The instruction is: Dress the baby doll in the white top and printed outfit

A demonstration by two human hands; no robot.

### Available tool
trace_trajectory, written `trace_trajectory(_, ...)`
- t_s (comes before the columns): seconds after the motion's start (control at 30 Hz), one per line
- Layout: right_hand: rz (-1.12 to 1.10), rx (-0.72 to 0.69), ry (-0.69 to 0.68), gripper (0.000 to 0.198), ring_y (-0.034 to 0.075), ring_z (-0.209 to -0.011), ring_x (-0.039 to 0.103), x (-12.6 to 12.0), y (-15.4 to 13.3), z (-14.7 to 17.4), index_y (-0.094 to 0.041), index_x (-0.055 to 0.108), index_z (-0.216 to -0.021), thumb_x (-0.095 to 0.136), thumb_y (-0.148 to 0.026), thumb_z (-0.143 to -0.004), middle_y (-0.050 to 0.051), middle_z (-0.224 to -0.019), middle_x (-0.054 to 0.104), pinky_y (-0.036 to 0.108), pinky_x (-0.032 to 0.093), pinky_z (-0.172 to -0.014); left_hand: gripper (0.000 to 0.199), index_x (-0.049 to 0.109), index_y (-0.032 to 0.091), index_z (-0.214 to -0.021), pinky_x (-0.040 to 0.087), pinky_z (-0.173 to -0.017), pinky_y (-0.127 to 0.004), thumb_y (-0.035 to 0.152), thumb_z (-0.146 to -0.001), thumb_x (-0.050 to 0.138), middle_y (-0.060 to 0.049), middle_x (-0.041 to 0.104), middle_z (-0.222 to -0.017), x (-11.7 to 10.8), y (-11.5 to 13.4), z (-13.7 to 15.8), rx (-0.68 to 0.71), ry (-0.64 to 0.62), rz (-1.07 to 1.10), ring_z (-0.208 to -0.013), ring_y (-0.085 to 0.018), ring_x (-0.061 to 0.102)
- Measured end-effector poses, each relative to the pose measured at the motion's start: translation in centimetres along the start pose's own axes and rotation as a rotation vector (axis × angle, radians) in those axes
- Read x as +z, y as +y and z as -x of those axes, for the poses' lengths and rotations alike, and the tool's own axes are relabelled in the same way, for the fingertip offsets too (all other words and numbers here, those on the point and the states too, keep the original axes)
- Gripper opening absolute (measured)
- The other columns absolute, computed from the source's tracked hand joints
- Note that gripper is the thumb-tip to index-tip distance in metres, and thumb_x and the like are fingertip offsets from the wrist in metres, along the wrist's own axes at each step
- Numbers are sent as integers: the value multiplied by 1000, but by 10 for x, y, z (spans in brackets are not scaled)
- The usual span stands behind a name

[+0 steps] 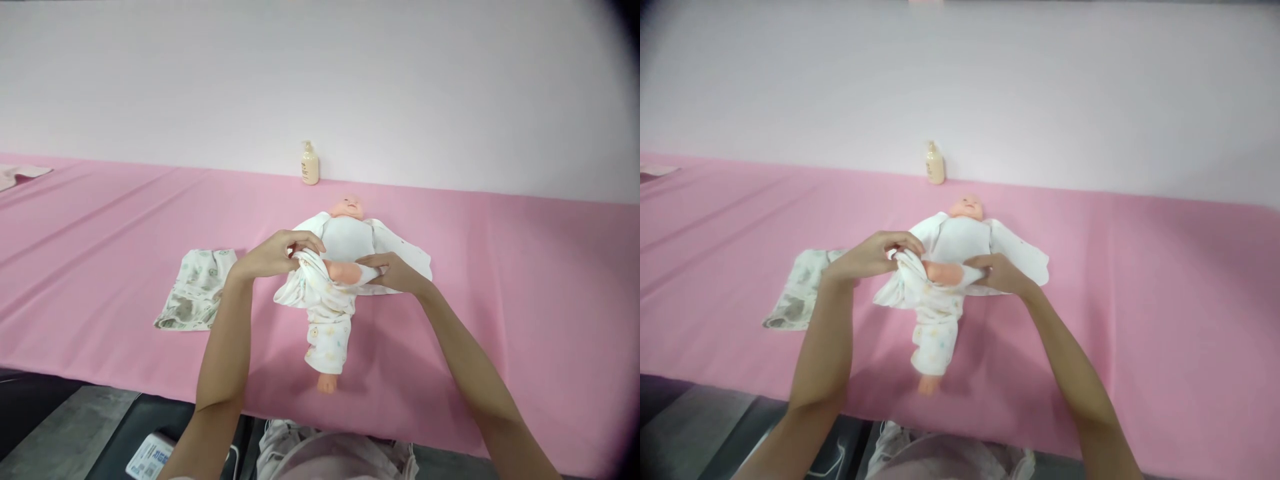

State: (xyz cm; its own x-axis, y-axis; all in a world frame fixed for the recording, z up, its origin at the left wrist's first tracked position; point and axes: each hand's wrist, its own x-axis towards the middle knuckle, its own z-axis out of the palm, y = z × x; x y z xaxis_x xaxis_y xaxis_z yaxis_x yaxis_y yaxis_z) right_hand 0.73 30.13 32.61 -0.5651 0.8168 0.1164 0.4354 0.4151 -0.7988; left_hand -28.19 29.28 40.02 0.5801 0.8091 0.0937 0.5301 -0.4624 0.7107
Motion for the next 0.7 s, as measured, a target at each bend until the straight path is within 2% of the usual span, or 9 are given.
trace_trajectory(0.17,5,-31,-15,42,27,-110,59,-2,0,1,-24,69,-107,59,-11,-68,3,-118,64,40,51,-91,50,64,22,-110,42,-73,-23,7,-66,47,-1,66,-97,1,-3,-1,24,-4,30,-84,-13,55)
trace_trajectory(0.37,8,-116,-36,40,24,-106,61,3,-8,0,-23,70,-105,56,-11,-70,2,-114,66,39,49,-93,50,65,21,-105,41,-73,-25,6,-61,45,-2,60,-87,2,0,-3,67,59,52,-73,-12,45)
trace_trajectory(0.47,9,-130,7,40,23,-105,61,7,-6,-1,-23,69,-106,57,-11,-70,2,-112,67,39,50,-92,35,63,19,-91,39,-68,-24,9,-60,50,0,50,-81,8,2,-8,88,158,49,-72,-11,42)
trace_trajectory(0.57,-27,-107,59,40,23,-104,61,11,0,-3,-24,69,-107,57,-11,-70,1,-110,67,38,50,-91,12,48,17,-66,30,-55,-21,10,-58,53,5,32,-64,14,2,-12,23,224,26,-59,-8,30)
trace_trajectory(0.63,-59,-76,103,41,22,-104,61,13,4,-4,-24,68,-107,55,-11,-71,0,-110,68,36,51,-90,18,34,18,-59,23,-49,-20,9,-58,51,6,24,-59,16,2,-12,-42,221,42,-55,-6,24)
trace_trajectory(0.7,-83,-59,153,43,22,-106,61,15,7,-4,-24,68,-108,53,-10,-71,1,-111,67,36,51,-89,19,33,17,-58,23,-48,-19,10,-60,51,6,29,-57,16,3,-11,-86,192,82,-53,-5,28)
